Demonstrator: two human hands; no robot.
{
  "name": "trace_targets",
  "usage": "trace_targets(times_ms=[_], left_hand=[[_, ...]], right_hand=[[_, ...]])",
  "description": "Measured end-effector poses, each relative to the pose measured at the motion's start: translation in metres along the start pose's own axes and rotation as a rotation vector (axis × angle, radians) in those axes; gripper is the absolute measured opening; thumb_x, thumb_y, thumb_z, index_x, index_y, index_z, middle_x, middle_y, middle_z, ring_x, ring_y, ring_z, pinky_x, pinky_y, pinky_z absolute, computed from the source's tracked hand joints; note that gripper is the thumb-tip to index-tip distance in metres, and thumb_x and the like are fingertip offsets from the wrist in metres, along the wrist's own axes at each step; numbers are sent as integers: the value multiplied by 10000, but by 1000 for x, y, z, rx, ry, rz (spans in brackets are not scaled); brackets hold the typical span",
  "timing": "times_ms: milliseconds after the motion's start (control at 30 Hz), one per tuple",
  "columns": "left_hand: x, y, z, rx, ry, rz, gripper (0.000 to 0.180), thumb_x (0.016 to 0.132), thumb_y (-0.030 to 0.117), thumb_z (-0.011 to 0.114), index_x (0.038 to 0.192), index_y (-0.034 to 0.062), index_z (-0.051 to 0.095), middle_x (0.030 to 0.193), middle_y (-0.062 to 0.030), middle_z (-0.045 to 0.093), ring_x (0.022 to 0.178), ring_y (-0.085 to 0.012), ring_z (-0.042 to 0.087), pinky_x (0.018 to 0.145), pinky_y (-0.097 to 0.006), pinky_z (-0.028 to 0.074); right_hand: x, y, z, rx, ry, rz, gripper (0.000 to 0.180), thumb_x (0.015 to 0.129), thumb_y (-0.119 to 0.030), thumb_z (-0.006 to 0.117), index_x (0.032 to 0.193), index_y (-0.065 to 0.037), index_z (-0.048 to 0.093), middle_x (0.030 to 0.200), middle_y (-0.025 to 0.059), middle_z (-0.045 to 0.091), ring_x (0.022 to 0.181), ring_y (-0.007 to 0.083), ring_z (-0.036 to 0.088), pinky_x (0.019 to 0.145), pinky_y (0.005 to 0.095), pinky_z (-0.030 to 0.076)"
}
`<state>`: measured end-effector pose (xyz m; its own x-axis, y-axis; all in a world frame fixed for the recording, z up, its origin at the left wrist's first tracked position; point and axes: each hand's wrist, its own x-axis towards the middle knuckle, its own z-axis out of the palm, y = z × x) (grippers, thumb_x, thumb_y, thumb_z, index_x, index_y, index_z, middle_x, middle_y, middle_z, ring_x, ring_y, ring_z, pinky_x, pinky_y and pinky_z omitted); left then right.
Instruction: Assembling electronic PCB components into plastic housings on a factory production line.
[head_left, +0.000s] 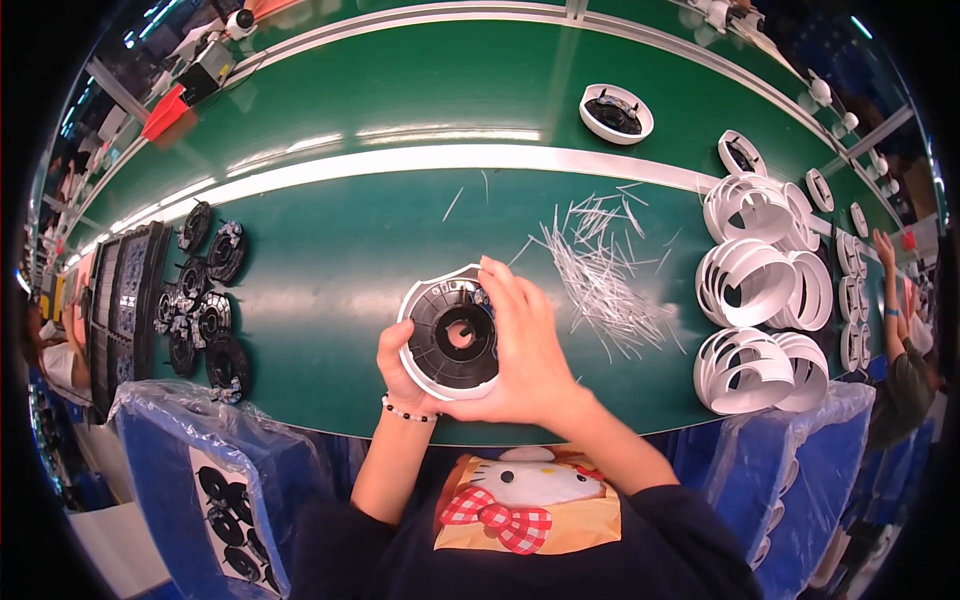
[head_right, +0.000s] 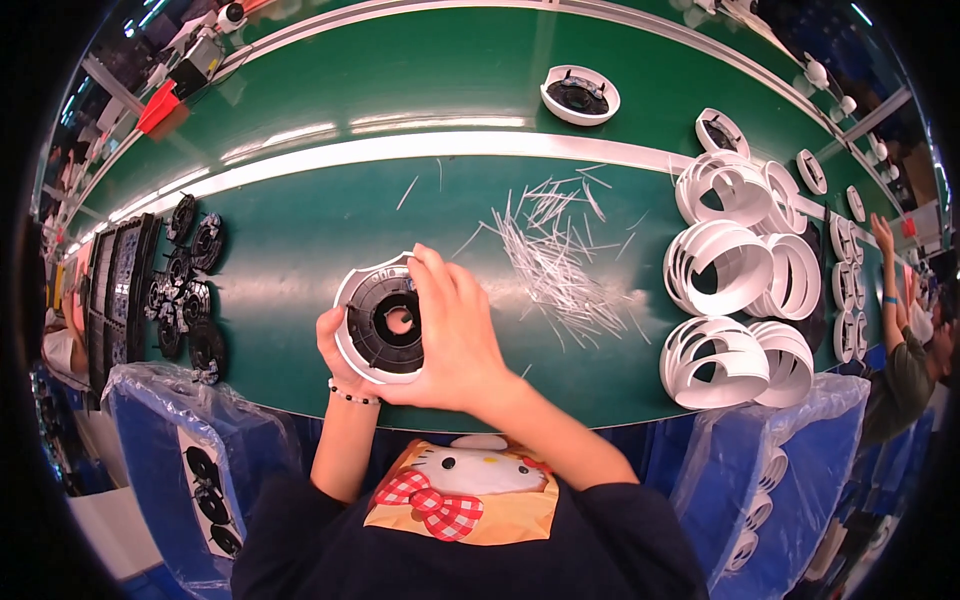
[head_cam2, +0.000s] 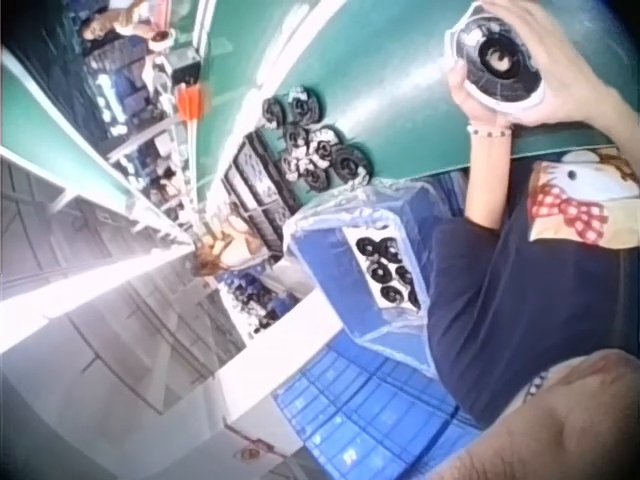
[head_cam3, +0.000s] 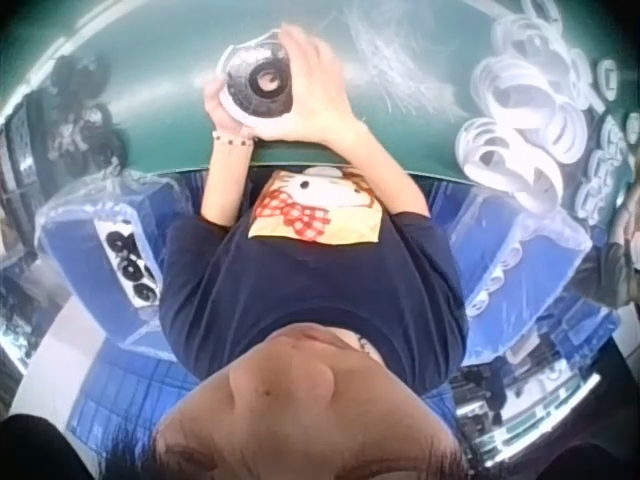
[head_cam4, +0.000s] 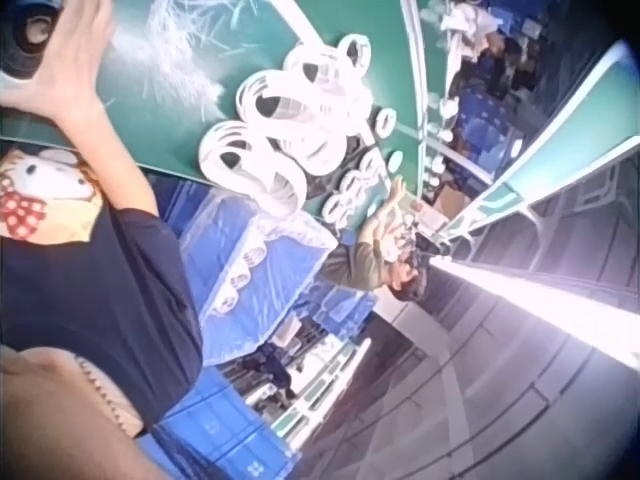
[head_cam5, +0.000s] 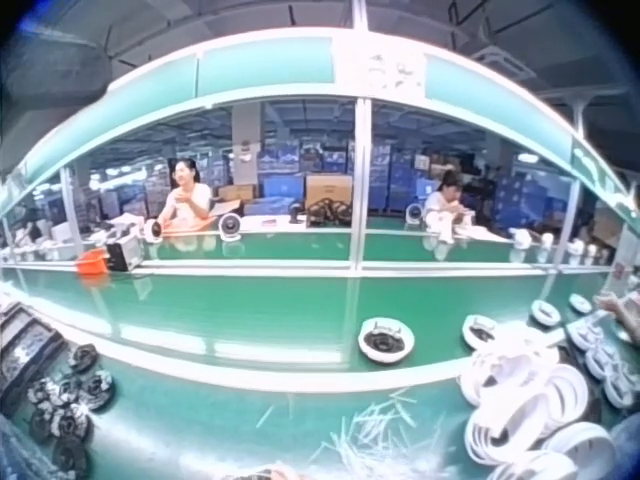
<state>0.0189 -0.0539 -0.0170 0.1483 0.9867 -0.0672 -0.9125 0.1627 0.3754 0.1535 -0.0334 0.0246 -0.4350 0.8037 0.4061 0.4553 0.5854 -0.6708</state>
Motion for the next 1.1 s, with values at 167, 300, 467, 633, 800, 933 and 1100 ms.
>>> trace_targets(times_ms=[167, 300, 467, 633, 800, 933, 1100], left_hand=[[15, -6, 15, 107, 91, 92, 565, 710, 372, 424, 1117, -20, 413, 1089, -172, 489, 982, -274, 491, 854, -374, 401], [59, 10, 30, 195, 177, 37, 446, 774, 317, 388, 1076, -4, 455, 1053, -138, 521, 945, -238, 518, 851, -348, 406], [147, 49, 8, 396, 332, 109, 348, 842, 273, 308, 1059, 41, 449, 1075, -107, 507, 1003, -223, 484, 865, -392, 398], [253, 74, -33, 354, 344, 202, 356, 859, 248, 311, 1053, -27, 426, 1087, -159, 491, 1002, -266, 482, 881, -404, 384], [317, 116, -90, 486, 294, 133, 361, 876, 269, 368, 1075, -26, 435, 1076, -140, 501, 985, -234, 491, 874, -347, 387], [281, 121, -49, 766, 528, 335, 687, 752, 161, 595, 1274, 82, 156, 1280, -137, 283, 1201, -226, 226, 964, -468, 148], [149, 152, -25, 846, 369, 567, 409, 825, 129, 483, 1209, 92, 345, 1180, -89, 417, 1093, -184, 364, 885, -383, 323]], right_hand=[[-5, 9, 2, 14, 95, 55, 1080, 430, -380, 741, 1236, 48, 164, 1244, 236, 254, 1086, 386, 312, 895, 470, 231], [-11, 17, -7, 50, 197, 42, 1014, 585, -379, 698, 1277, 27, 77, 1316, 254, 104, 1208, 427, 111, 964, 484, 131], [-47, 7, -80, -230, 455, -16, 524, 590, -204, 702, 1038, -31, 492, 1133, 187, 443, 1034, 322, 430, 864, 388, 338], [-133, 20, -154, -857, 937, 242, 282, 605, 63, 588, 879, 8, 551, 926, 146, 515, 835, 275, 518, 722, 324, 426], [-162, 35, -189, -945, 811, 583, 346, 619, 63, 531, 953, -25, 547, 1057, 124, 498, 971, 296, 459, 799, 339, 382], [-161, 71, -203, -871, 700, 515, 357, 594, 71, 535, 937, -29, 555, 945, 125, 550, 884, 277, 523, 781, 339, 406], [-153, 61, -213, -919, 659, 421, 219, 596, 28, 568, 807, -23, 601, 878, 114, 573, 812, 253, 550, 730, 324, 431]])
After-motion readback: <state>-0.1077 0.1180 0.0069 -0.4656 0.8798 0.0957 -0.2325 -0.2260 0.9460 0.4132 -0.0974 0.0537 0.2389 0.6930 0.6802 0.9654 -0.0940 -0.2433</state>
